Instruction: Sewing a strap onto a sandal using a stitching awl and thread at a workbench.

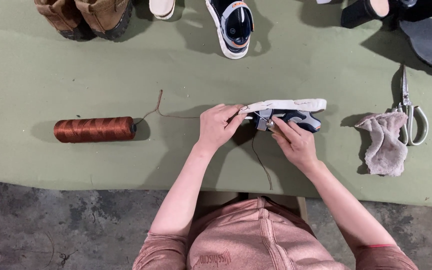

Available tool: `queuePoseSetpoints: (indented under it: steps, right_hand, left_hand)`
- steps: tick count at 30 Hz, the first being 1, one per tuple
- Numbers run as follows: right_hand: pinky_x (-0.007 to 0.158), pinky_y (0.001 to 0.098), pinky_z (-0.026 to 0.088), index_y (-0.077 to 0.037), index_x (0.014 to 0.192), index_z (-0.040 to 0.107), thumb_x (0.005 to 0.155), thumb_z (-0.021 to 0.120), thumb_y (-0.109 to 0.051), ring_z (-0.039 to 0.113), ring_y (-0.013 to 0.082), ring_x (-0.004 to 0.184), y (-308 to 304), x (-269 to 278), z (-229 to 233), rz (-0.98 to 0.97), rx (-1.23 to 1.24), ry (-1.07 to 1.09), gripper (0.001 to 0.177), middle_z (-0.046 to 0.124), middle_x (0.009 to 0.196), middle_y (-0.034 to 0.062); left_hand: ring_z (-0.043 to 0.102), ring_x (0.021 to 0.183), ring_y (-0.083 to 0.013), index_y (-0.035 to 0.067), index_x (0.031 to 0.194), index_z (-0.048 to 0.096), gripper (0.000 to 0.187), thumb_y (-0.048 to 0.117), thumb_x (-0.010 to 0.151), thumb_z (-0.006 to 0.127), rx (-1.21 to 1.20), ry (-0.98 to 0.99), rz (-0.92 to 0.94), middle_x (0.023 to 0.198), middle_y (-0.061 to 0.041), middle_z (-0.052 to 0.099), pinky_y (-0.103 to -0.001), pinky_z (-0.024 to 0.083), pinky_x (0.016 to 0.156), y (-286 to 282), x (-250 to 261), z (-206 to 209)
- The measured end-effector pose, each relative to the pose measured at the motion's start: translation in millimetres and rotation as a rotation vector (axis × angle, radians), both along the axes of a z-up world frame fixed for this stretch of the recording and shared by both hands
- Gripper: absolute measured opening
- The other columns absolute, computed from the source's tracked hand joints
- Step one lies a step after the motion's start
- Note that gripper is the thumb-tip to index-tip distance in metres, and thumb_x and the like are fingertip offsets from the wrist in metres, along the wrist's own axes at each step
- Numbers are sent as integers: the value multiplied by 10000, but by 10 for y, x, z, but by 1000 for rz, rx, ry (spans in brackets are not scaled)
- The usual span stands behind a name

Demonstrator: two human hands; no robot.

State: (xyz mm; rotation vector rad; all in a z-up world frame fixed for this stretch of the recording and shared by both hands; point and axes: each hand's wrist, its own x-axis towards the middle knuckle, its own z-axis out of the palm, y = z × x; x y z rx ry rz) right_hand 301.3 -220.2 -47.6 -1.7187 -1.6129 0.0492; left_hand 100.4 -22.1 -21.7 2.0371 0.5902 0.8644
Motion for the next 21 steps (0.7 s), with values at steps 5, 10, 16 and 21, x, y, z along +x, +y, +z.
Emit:
queuePoseSetpoints:
  steps: [5, 10, 16, 21]
  right_hand:
    - [504, 318, 453, -6, 1359, 661, 961, 610, -24, 520, 112, 643, 128, -340, 538, 31, -95, 654, 401, 587, 686, 65]
    - [589, 386, 531, 18, 1328, 696, 940, 686, -37, 699, 289, 697, 182, -296, 427, 30, -27, 357, 392, 730, 896, 210]
    - [577, 414, 534, -35, 1380, 672, 922, 710, -54, 677, 378, 712, 128, -319, 305, 1, 13, 106, 460, 662, 882, 168]
    - [647, 462, 538, -4, 1366, 660, 945, 675, -44, 689, 429, 836, 65, -213, -35, -3, 22, 179, 422, 712, 1029, 202]
  left_hand:
    - [696, 718, -251, 143, 968, 766, 132, 267, 950, 722, -57, -25, -19, 800, -39, 740, -327, 572, 664, 68, -20, 43]
    - [679, 719, -225, 151, 947, 759, 130, 278, 934, 734, -41, 5, -36, 774, -27, 717, -315, 557, 652, 144, -53, 42]
    - [621, 820, -160, 190, 937, 735, 143, 332, 921, 745, 13, 23, 30, 760, 28, 617, -277, 534, 720, 128, -20, 40]
    - [564, 1011, -229, 176, 1056, 614, 280, 385, 920, 741, 117, -8, 195, 989, 10, 554, -375, 502, 881, 13, 24, 123]
